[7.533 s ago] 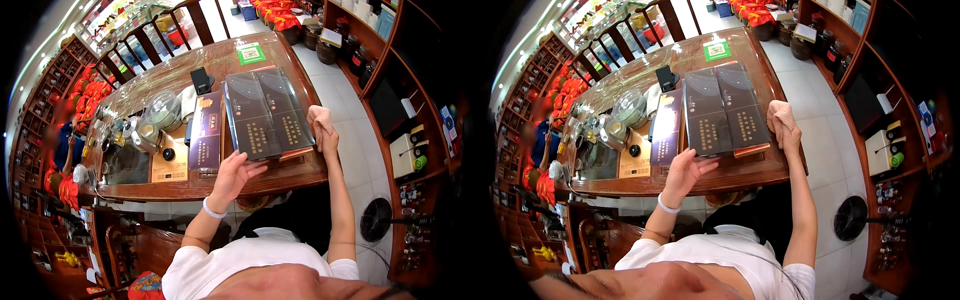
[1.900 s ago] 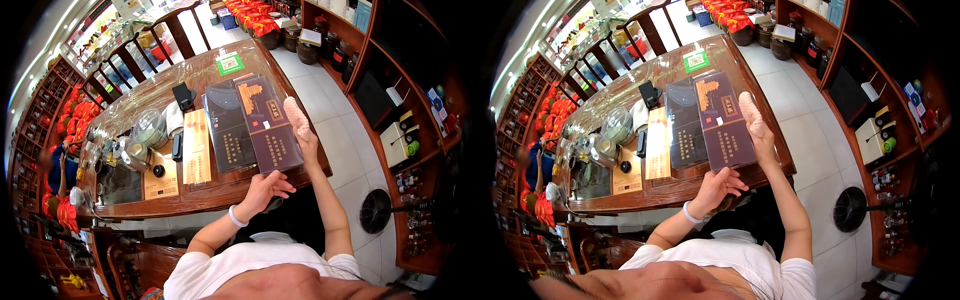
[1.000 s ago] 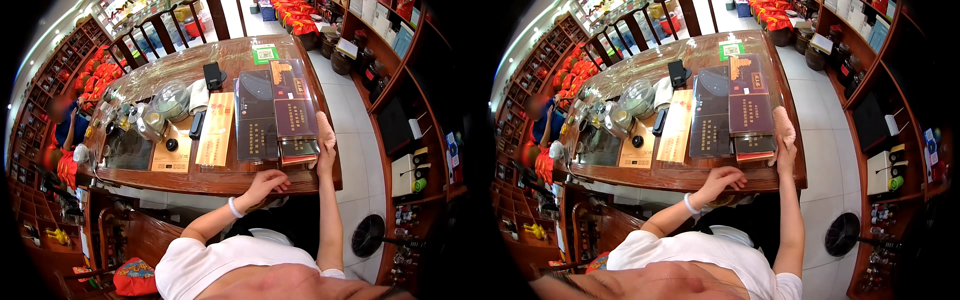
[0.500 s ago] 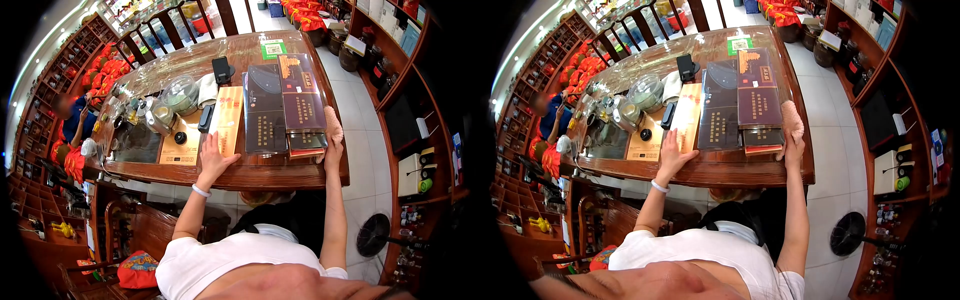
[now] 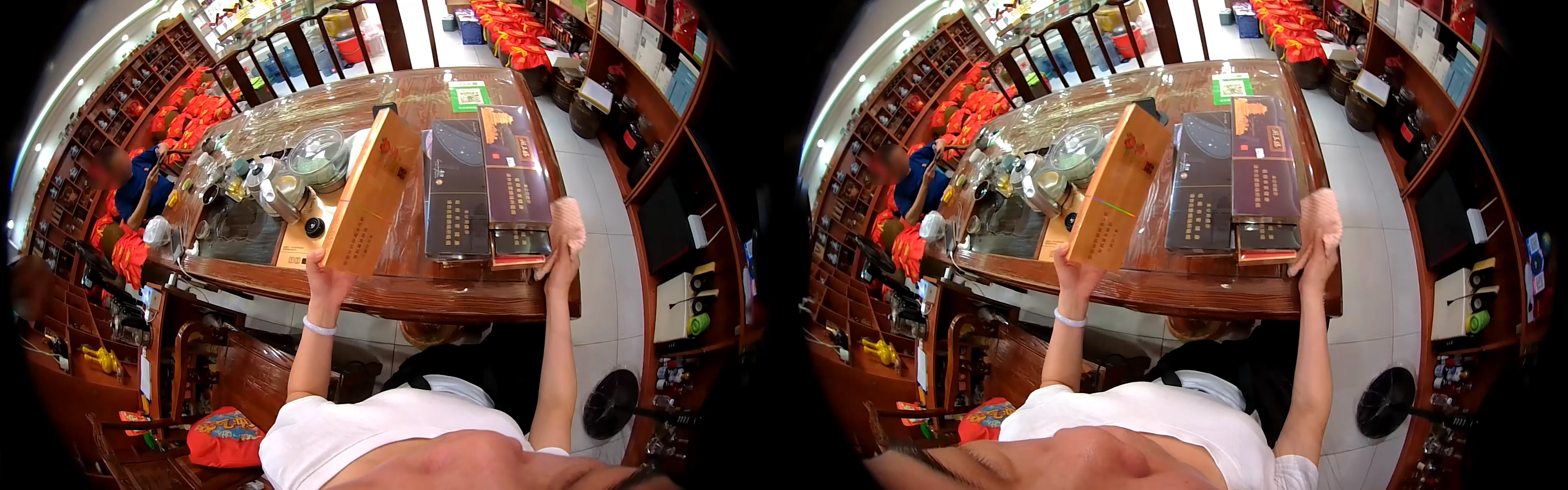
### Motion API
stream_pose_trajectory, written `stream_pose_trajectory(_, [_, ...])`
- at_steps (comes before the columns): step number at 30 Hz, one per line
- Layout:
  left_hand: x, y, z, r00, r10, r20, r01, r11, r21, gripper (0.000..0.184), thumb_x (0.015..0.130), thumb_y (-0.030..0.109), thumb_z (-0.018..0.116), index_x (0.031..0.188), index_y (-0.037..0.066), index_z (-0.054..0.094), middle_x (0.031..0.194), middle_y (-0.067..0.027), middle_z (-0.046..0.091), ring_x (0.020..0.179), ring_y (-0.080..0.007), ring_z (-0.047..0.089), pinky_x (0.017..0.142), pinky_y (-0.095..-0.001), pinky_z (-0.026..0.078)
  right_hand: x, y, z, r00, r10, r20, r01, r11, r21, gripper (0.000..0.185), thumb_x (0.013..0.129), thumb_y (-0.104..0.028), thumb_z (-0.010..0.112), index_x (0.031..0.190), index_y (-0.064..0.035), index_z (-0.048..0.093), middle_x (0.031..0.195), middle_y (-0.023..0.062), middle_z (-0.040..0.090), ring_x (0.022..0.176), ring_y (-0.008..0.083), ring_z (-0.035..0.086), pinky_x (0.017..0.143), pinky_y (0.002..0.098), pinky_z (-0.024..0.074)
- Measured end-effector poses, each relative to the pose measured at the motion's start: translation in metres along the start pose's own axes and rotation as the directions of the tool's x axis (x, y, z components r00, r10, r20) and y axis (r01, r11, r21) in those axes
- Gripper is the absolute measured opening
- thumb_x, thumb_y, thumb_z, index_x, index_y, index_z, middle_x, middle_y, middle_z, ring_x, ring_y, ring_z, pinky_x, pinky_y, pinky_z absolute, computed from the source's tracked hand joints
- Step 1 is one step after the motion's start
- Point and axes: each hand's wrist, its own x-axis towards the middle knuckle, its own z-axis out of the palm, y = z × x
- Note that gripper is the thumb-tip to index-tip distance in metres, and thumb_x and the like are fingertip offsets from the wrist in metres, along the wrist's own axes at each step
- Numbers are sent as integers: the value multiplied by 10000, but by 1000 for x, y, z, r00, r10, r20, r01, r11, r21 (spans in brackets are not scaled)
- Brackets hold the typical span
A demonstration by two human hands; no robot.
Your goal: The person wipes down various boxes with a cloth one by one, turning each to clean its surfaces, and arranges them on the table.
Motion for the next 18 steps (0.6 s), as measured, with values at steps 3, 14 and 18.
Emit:
stream_pose_trajectory(3, [-3,-2,16,995,50,86,-34,983,-178,650,755,398,561,1301,77,418,1318,-120,442,1198,-271,417,1003,-440,326,-14,-23,-2,994,4,107,-16,994,108,196,921,-226,521,814,-64,537,646,-44,491,519,41,405,461,212,351])
stream_pose_trajectory(14, [6,-49,106,848,-207,488,364,896,-252,872,682,433,583,1408,84,250,1421,-196,275,1275,-424,296,1022,-551,273,-86,-134,67,757,-495,426,573,817,-70,501,838,-248,616,1194,59,444,994,131,507,796,222,452,686,312,373])
stream_pose_trajectory(18, [3,-71,119,849,-156,505,348,884,-311,818,738,461,590,1397,97,270,1414,-185,287,1297,-319,303,1031,-514,302,-110,-128,93,328,-518,790,930,321,-176,667,761,-353,642,1286,-2,428,1315,234,381,1240,408,328,1022,528,253])
